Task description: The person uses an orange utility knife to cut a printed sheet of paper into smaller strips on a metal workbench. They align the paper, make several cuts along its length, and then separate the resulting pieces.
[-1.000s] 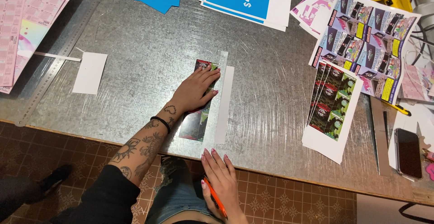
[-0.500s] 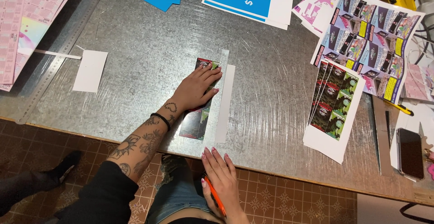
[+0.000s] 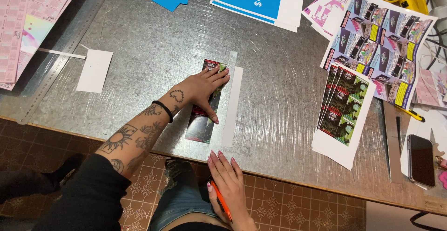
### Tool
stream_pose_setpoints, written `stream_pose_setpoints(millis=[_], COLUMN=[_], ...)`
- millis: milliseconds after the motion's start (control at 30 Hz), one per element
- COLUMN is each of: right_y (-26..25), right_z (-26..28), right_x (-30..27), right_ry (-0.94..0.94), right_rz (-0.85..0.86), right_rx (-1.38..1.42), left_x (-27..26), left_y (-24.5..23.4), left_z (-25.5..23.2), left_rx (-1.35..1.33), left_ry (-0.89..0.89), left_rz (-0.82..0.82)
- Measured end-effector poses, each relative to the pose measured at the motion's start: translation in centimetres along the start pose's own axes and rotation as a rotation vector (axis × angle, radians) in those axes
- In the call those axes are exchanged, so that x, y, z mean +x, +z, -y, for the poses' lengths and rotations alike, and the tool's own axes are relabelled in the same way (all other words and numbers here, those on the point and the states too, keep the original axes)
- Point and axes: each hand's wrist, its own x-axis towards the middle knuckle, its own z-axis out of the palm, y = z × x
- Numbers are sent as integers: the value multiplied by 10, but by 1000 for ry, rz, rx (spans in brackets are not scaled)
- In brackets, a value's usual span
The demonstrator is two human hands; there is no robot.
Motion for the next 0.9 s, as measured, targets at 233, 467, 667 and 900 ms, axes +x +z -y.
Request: stream_pose_setpoints(millis=[233,467,667,900], right_y=[-4,0,-6,-15], right_z=[2,-4,1,4], right_x=[1,1,2,6], right_ry=[1,-6,-6,21], right_rz=[-16,-28,-33,-10], right_rx=[38,63,95,172], left_x=[-4,3,4,6], left_y=[2,12,19,24], left_z=[-11,-1,1,5], left_rx=[9,31,19,3], left_ry=[-46,8,35,47], left_rz=[53,-30,-56,-86])
